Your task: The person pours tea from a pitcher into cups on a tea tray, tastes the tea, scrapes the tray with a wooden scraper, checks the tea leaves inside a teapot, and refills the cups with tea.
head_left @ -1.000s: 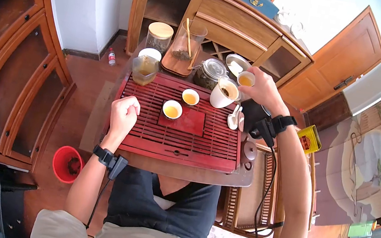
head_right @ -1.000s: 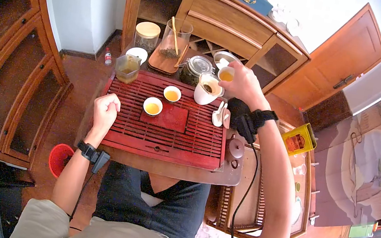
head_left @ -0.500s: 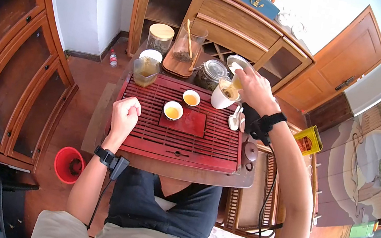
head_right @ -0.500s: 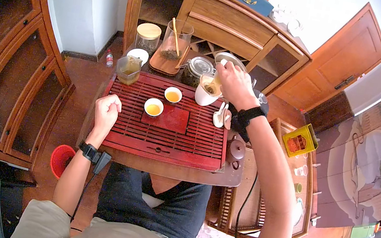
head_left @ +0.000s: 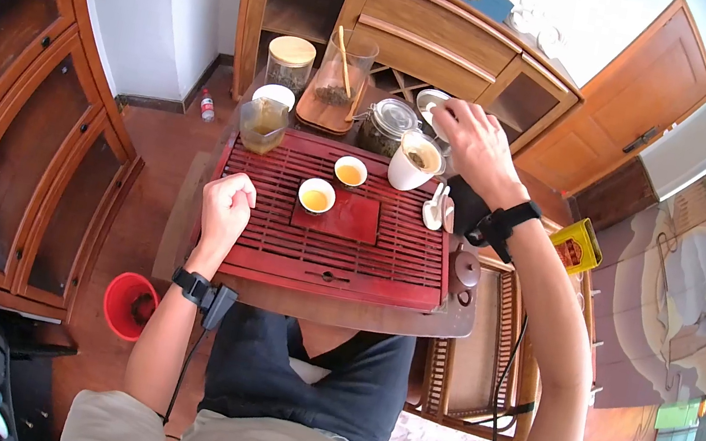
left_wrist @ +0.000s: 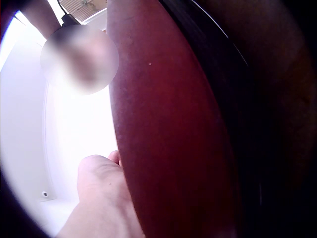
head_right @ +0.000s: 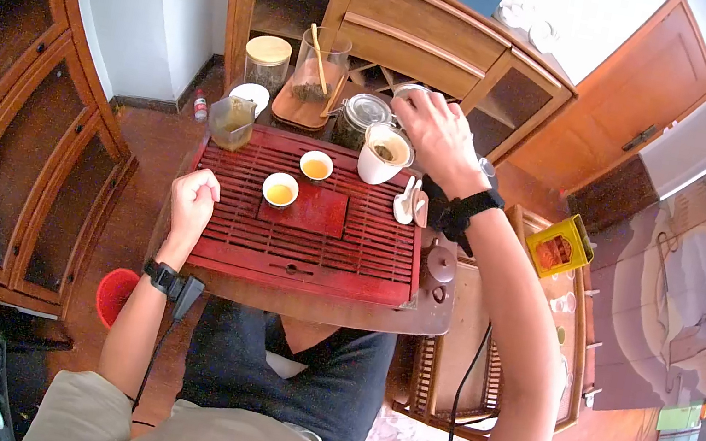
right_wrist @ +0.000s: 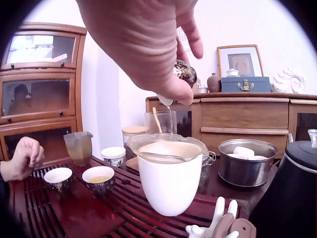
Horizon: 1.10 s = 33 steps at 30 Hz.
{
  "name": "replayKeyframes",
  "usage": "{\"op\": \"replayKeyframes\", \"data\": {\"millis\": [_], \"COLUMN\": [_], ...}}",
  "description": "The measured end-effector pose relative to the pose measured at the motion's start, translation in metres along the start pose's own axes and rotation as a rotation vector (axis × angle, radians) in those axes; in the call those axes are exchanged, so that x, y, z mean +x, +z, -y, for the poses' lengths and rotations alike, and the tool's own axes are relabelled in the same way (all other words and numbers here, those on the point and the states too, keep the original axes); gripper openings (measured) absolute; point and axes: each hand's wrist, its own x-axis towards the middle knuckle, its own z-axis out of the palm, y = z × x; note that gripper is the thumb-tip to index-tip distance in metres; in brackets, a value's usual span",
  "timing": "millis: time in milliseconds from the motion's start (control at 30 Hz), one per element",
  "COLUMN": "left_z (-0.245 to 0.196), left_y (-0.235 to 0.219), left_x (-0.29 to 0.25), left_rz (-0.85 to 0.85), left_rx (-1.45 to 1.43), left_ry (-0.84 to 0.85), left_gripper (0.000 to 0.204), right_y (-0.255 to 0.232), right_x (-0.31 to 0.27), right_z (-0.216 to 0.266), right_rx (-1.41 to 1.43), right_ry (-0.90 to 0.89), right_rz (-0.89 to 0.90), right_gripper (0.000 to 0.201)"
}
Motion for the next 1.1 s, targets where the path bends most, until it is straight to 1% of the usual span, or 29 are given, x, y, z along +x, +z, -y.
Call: {"op": "replayKeyframes", "data": {"millis": [33,67,100,167,200,267,300,367,433,500,567,600,633,700,733,800,833,900,933,967,1000,1067,1100], "left_z": [0.001,0.001,0.001,-0.001,-0.001,0.000,0.000,-0.002,-0.001,-0.003,-0.003,-0.003,-0.003,-0.002,-0.001,0.001,0.003,0.006,0.005,0.003,0.001,-0.002,-0.001], "left_y": [0.000,0.001,0.001,0.000,0.000,0.000,0.000,0.001,0.001,0.001,0.001,0.001,0.001,0.001,0.001,0.000,0.001,0.001,0.002,0.001,0.000,-0.004,-0.004], "left_x": [0.000,0.000,0.000,0.000,0.000,0.000,0.001,0.000,0.000,0.001,0.002,0.002,0.001,0.001,0.001,0.000,0.000,0.000,-0.001,0.000,-0.001,-0.001,0.000], "left_rz": [-0.007,-0.014,-0.012,-0.013,-0.009,-0.005,-0.002,-0.004,-0.012,-0.014,-0.019,-0.013,-0.007,-0.009,-0.010,-0.017,-0.029,-0.036,-0.087,-0.138,-0.134,-0.169,-0.165], "left_rx": [-0.007,-0.014,-0.013,0.004,0.002,0.002,0.003,-0.006,-0.017,-0.010,-0.002,-0.009,-0.015,-0.012,-0.017,-0.011,-0.015,0.004,0.001,-0.002,0.003,0.029,0.031], "left_ry": [0.005,0.010,0.005,0.000,0.004,-0.003,-0.003,-0.007,-0.004,0.006,0.018,0.008,-0.003,0.000,0.005,-0.004,-0.011,-0.013,-0.016,-0.018,-0.014,-0.094,-0.088], "left_gripper": [0.014,0.014,0.014,0.014,0.014,0.014,0.014,0.015,0.015,0.015,0.015,0.015,0.016,0.016,0.016,0.016,0.016,0.016,0.017,0.017,0.017,0.020,0.020], "right_y": [-0.002,-0.004,-0.008,-0.017,-0.022,-0.031,-0.036,-0.044,-0.037,-0.022,-0.016,-0.011,-0.014,-0.005,-0.003,-0.014,-0.015,-0.017,-0.013,-0.008,-0.002,0.016,0.024], "right_x": [-0.001,-0.003,-0.004,-0.009,-0.012,-0.019,-0.023,-0.036,-0.057,-0.075,-0.091,-0.096,-0.099,-0.100,-0.098,-0.076,-0.065,-0.037,-0.024,-0.010,0.004,0.029,0.039], "right_z": [-0.001,-0.002,-0.006,-0.007,-0.004,0.003,0.010,0.027,0.044,0.059,0.077,0.088,0.094,0.106,0.110,0.121,0.127,0.139,0.145,0.151,0.157,0.168,0.174], "right_rx": [0.041,0.087,0.170,0.279,0.281,0.385,0.388,0.520,0.546,0.641,0.732,0.742,0.839,0.842,0.851,0.871,0.872,0.906,0.909,0.888,0.866,0.766,0.729], "right_ry": [0.059,0.102,0.096,0.268,0.268,0.367,0.366,0.451,0.372,0.274,0.371,0.350,0.426,0.353,0.351,0.276,0.228,0.180,0.183,0.129,0.075,0.064,0.076], "right_rz": [0.011,-0.005,-0.051,-0.008,-0.002,-0.016,-0.009,0.135,0.120,0.102,0.248,0.193,0.321,0.252,0.248,0.233,0.175,0.121,0.116,0.056,-0.004,0.049,0.085], "right_gripper": [0.043,0.038,0.039,0.043,0.043,0.050,0.050,0.053,0.053,0.053,0.054,0.055,0.054,0.053,0.053,0.052,0.052,0.050,0.050,0.049,0.047,0.050,0.049]}}
